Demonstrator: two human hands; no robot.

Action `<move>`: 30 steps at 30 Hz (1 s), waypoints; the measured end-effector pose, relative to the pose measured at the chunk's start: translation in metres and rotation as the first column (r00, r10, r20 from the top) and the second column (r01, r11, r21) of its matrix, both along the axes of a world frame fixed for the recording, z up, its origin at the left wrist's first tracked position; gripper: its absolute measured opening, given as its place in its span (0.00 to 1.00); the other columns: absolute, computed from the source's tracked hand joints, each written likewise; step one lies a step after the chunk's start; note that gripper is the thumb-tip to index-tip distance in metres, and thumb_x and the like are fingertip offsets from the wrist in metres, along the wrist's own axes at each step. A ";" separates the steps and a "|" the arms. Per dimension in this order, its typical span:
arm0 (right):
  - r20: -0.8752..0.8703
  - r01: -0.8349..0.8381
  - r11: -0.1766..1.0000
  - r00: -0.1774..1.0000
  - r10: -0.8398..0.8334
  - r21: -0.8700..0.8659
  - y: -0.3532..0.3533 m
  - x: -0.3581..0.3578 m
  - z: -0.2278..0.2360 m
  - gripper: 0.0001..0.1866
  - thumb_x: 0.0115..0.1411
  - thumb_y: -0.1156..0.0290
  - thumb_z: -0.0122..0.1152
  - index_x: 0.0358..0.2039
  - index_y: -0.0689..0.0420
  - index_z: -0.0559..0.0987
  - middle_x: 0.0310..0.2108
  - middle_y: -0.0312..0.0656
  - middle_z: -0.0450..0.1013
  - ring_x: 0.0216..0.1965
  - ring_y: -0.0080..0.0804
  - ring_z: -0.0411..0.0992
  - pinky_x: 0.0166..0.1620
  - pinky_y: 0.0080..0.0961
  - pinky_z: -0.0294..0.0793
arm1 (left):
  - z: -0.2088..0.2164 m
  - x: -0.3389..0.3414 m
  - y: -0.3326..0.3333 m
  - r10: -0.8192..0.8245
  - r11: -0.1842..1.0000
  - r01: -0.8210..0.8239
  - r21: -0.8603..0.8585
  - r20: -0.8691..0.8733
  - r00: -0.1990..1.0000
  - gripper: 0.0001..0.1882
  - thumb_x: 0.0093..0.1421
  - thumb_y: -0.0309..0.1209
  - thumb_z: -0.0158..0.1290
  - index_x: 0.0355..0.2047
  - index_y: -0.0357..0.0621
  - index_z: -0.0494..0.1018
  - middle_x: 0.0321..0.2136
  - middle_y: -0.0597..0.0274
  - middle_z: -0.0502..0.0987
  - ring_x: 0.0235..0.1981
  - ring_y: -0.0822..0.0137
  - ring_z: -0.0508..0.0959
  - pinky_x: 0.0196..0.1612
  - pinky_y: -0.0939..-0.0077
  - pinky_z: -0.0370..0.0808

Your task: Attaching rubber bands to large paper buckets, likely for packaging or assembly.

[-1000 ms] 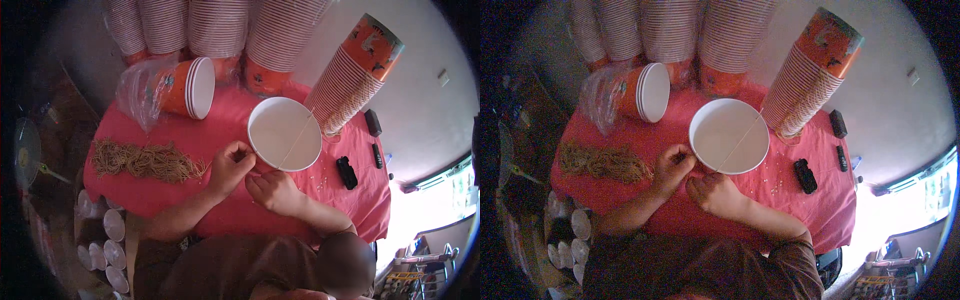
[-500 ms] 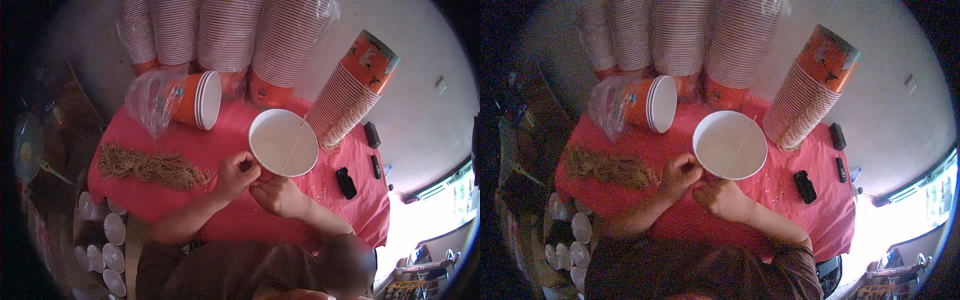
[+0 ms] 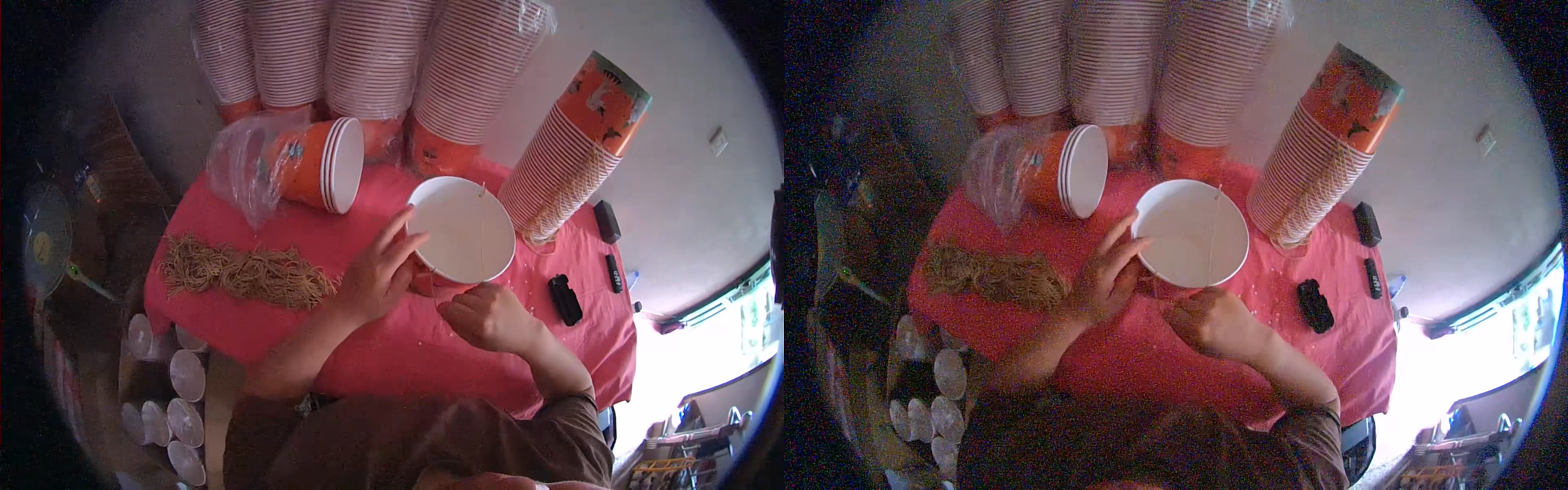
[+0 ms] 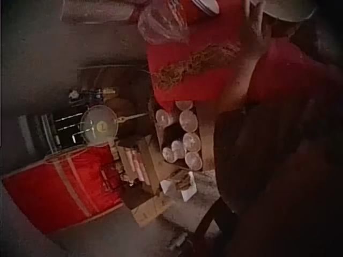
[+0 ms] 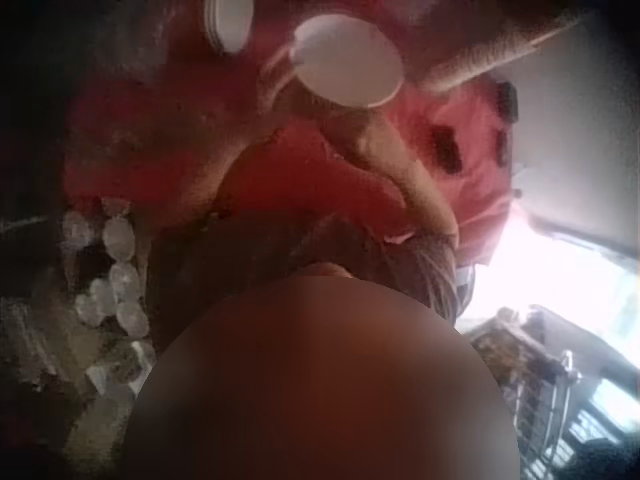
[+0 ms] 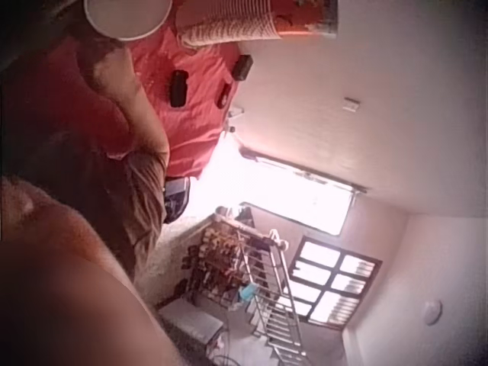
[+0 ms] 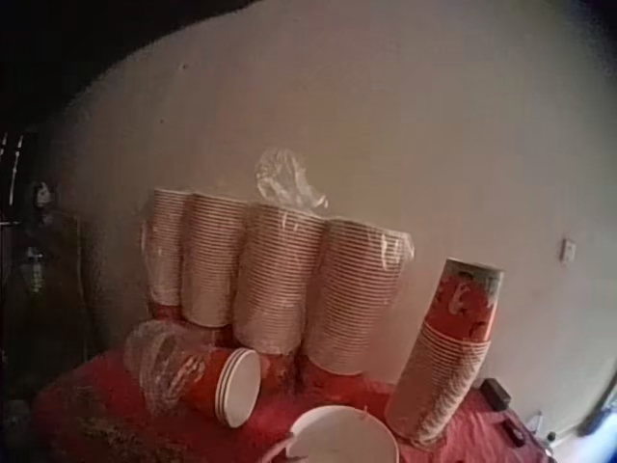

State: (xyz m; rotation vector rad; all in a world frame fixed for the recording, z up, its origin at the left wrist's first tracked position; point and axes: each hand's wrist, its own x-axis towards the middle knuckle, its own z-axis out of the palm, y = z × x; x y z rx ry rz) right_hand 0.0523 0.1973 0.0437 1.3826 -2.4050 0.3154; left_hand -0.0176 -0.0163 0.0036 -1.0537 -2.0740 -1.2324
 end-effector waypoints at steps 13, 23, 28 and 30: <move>-0.043 0.583 0.807 0.808 -0.588 -0.089 0.070 0.004 0.038 0.16 0.46 0.74 0.67 0.37 0.60 0.75 0.34 0.45 0.75 0.33 0.42 0.76 0.36 0.34 0.76 | -0.020 -0.004 -0.010 -0.174 0.979 0.168 0.113 0.042 0.984 0.14 0.51 0.20 0.59 0.37 0.39 0.68 0.37 0.54 0.71 0.38 0.55 0.76 0.41 0.68 0.74; 0.118 0.562 0.824 0.826 -0.552 -0.077 0.064 0.007 0.053 0.38 0.43 0.58 0.73 0.53 0.59 0.68 0.46 0.51 0.72 0.44 0.49 0.73 0.44 0.40 0.75 | -0.027 -0.001 -0.010 -0.464 0.775 0.146 0.615 0.396 0.793 0.10 0.58 0.24 0.57 0.39 0.39 0.69 0.37 0.65 0.73 0.38 0.72 0.74 0.41 0.77 0.73; 0.157 0.425 0.905 0.896 -0.415 -0.035 0.055 0.021 0.059 0.39 0.42 0.60 0.72 0.55 0.54 0.67 0.41 0.45 0.72 0.38 0.47 0.74 0.38 0.38 0.76 | -0.024 -0.007 -0.010 -0.423 0.820 -0.084 0.567 0.698 0.577 0.09 0.62 0.29 0.53 0.42 0.41 0.70 0.33 0.68 0.74 0.35 0.75 0.74 0.39 0.80 0.73; 0.187 0.391 0.920 0.904 -0.384 0.001 0.050 0.025 0.062 0.35 0.45 0.64 0.70 0.55 0.52 0.68 0.37 0.44 0.72 0.34 0.45 0.74 0.35 0.37 0.76 | -0.031 -0.013 -0.013 -0.467 0.808 -0.073 0.584 0.711 0.526 0.10 0.63 0.30 0.52 0.43 0.41 0.70 0.32 0.68 0.74 0.34 0.75 0.74 0.39 0.81 0.73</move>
